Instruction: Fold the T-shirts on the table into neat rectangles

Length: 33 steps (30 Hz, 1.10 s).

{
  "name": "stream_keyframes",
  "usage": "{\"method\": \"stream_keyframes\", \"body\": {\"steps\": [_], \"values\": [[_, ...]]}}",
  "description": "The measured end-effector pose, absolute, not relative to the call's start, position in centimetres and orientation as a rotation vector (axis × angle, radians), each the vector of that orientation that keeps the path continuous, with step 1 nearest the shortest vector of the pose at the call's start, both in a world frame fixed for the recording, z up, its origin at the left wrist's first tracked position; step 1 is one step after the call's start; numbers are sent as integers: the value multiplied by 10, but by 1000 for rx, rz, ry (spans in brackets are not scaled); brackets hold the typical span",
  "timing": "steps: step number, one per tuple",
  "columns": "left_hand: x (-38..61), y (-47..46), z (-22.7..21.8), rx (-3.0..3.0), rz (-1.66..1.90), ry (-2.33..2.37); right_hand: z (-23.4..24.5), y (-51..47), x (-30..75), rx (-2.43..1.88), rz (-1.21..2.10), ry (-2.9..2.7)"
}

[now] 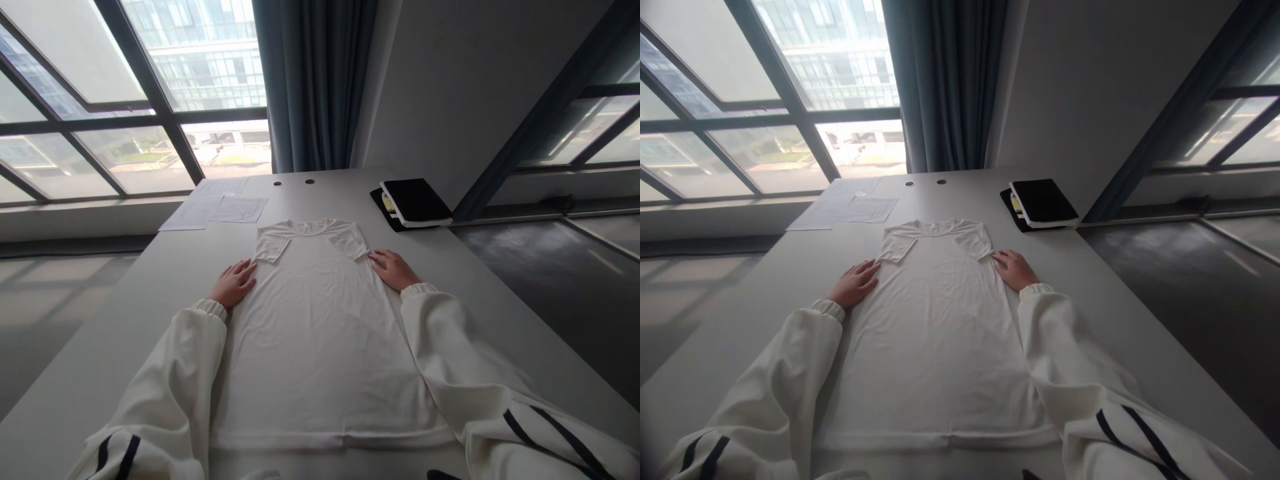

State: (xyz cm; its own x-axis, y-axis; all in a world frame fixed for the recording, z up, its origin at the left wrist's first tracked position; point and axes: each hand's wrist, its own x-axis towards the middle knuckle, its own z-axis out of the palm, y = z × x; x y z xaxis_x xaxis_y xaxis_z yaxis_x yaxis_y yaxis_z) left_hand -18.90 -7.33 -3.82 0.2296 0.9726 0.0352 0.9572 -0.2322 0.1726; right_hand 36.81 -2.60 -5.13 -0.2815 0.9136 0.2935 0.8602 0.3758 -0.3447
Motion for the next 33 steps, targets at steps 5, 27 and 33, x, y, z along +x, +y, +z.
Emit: {"method": "stream_keyframes", "body": {"steps": [5,27,33], "values": [[-183,-103,-34,2328,151,1938,-59,-51,368,-1572,114,-2327],[-156,-241,-43,2593,252,1493,-41,-213,373,-1562,289,-2482],[-166,-279,-45,2614,254,1482,-35,-263,374,-1500,374,-2523]]}}
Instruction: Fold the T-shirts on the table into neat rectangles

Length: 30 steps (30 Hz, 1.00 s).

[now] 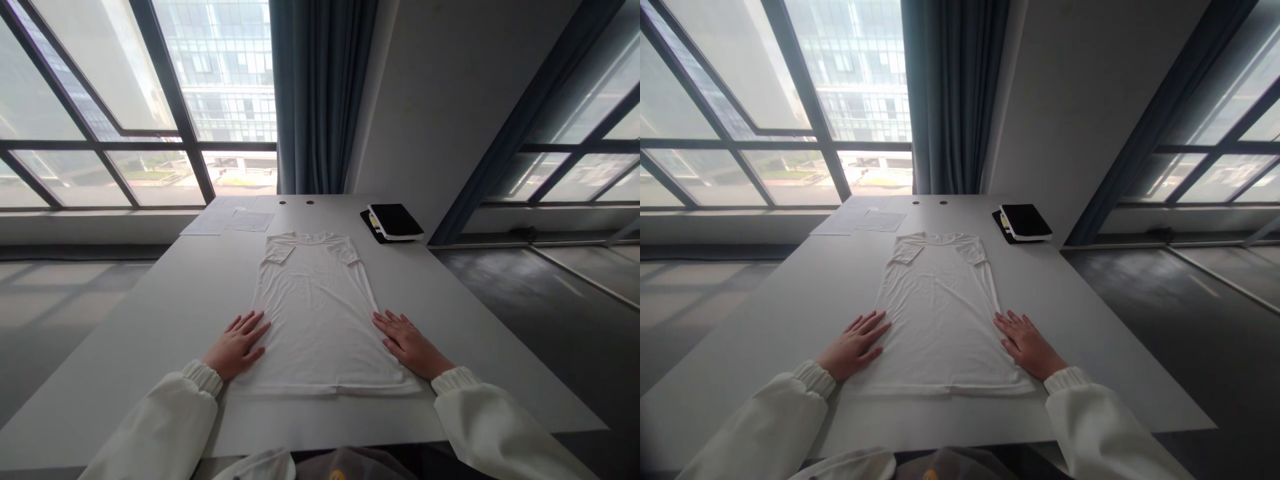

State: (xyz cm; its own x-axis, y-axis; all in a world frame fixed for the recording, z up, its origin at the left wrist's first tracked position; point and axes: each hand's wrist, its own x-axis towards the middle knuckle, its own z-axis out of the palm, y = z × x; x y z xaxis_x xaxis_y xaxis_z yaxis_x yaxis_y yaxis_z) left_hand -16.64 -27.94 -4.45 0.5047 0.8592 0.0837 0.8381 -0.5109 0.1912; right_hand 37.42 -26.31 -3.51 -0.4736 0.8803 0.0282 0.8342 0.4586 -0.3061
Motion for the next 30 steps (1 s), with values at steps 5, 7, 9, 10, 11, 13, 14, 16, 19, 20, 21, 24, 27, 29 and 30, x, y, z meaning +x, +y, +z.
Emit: {"method": "stream_keyframes", "body": {"steps": [5,7,9,10,11,13,14,16,19,20,21,24,27,29,30], "values": [[-177,-305,-35,2635,177,1389,-27,-291,381,-1427,485,-2557],[-182,-313,-33,2632,155,1381,-25,-298,383,-1407,503,-2565],[-186,-318,-33,2626,145,1395,-24,-303,385,-1414,504,-2555],[-189,-321,-34,2622,144,1406,-24,-304,386,-1424,506,-2544],[-191,-323,-35,2617,144,1419,-25,-305,387,-1437,508,-2528],[-197,-326,-37,2605,146,1449,-27,-306,389,-1461,501,-2492],[-199,-327,-38,2598,144,1464,-29,-305,389,-1470,486,-2475],[-204,-329,-39,2583,138,1492,-31,-304,390,-1480,440,-2452],[-210,-333,-39,2581,155,1507,-32,-306,391,-1468,392,-2454],[-211,-334,-39,2588,170,1502,-32,-308,391,-1455,386,-2459],[-212,-337,-38,2599,185,1496,-31,-310,391,-1435,383,-2465],[-213,-344,-38,2638,222,1478,-29,-320,392,-1344,401,-2503],[-213,-350,-38,2668,253,1469,-27,-330,396,-1286,454,-2542],[-214,-352,-38,2678,266,1463,-26,-334,398,-1283,482,-2553],[-214,-352,-38,2679,267,1463,-25,-335,399,-1285,491,-2555]]}}
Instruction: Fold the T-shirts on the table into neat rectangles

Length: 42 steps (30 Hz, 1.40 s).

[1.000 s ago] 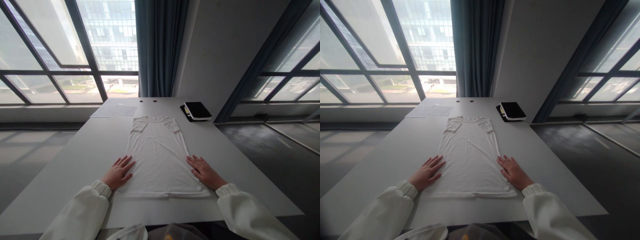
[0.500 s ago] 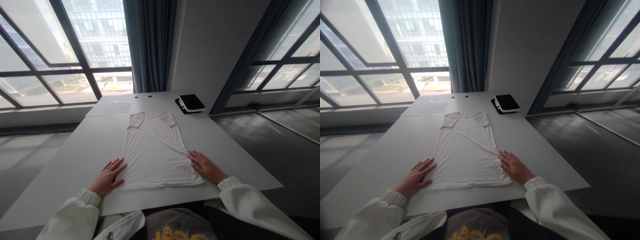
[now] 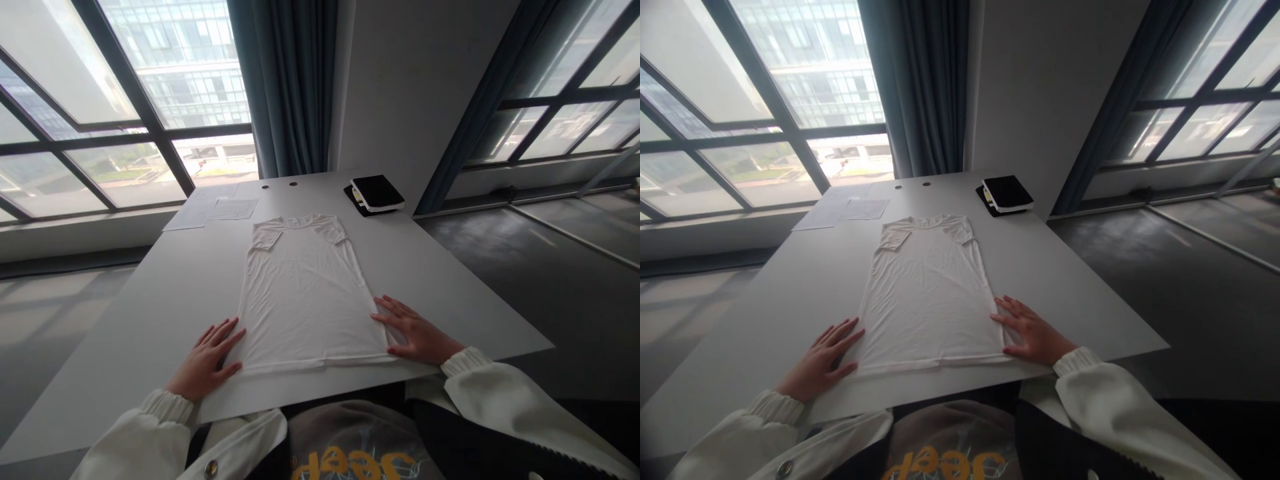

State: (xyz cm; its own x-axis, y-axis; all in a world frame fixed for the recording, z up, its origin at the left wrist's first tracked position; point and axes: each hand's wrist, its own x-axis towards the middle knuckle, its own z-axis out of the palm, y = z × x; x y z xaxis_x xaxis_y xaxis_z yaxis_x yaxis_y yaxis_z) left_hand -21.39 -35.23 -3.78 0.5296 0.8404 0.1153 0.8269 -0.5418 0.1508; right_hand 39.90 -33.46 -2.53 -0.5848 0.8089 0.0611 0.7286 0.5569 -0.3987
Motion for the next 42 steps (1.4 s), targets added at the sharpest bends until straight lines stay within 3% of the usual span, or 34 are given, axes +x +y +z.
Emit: {"method": "stream_keyframes", "body": {"steps": [18,31,42], "values": [[-213,-370,-19,2531,402,1482,9,-374,387,-1265,532,-2489],[-206,-381,-8,2401,457,1457,30,-368,385,-1495,852,-2370],[-201,-388,8,2340,441,1504,36,-368,383,-1384,806,-2518]]}}
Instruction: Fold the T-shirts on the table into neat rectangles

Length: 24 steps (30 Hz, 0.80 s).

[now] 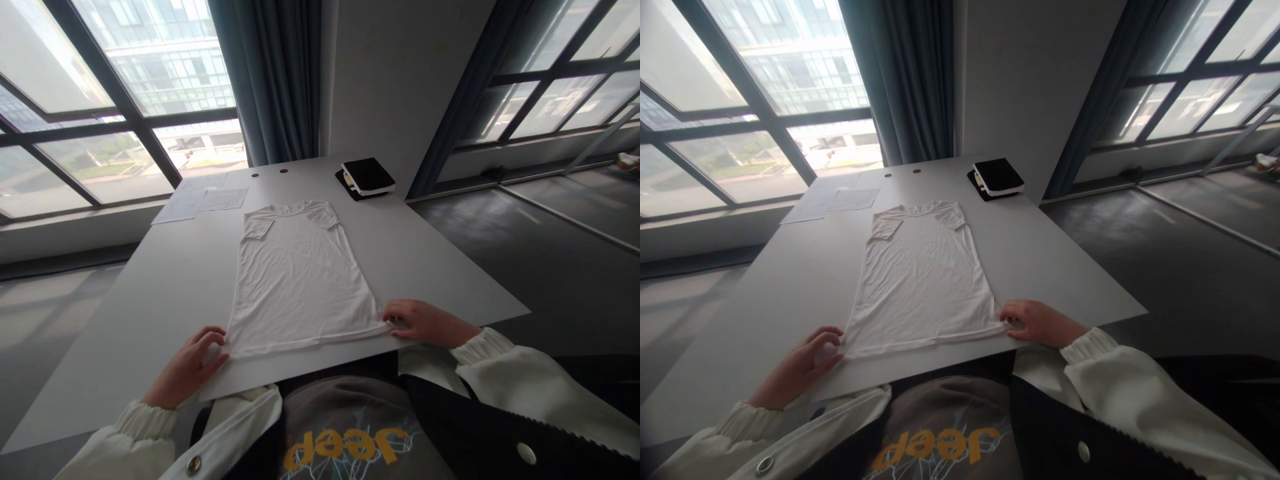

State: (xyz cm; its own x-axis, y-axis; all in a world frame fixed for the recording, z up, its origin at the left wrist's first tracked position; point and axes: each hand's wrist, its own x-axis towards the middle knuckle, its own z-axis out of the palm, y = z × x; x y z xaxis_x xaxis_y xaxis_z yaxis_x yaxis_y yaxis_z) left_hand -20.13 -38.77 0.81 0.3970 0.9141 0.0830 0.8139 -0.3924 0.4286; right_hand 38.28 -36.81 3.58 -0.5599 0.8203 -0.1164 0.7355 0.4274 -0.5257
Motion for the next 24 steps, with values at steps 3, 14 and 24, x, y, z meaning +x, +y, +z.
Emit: {"method": "stream_keyframes", "body": {"steps": [3,14,24], "values": [[-187,-393,7,2418,401,1450,27,-368,381,-1359,776,-2533],[-186,-388,16,2411,232,1419,28,-365,405,-1521,841,-2446],[-185,-391,24,2304,188,1452,28,-361,403,-1467,764,-2507]]}}
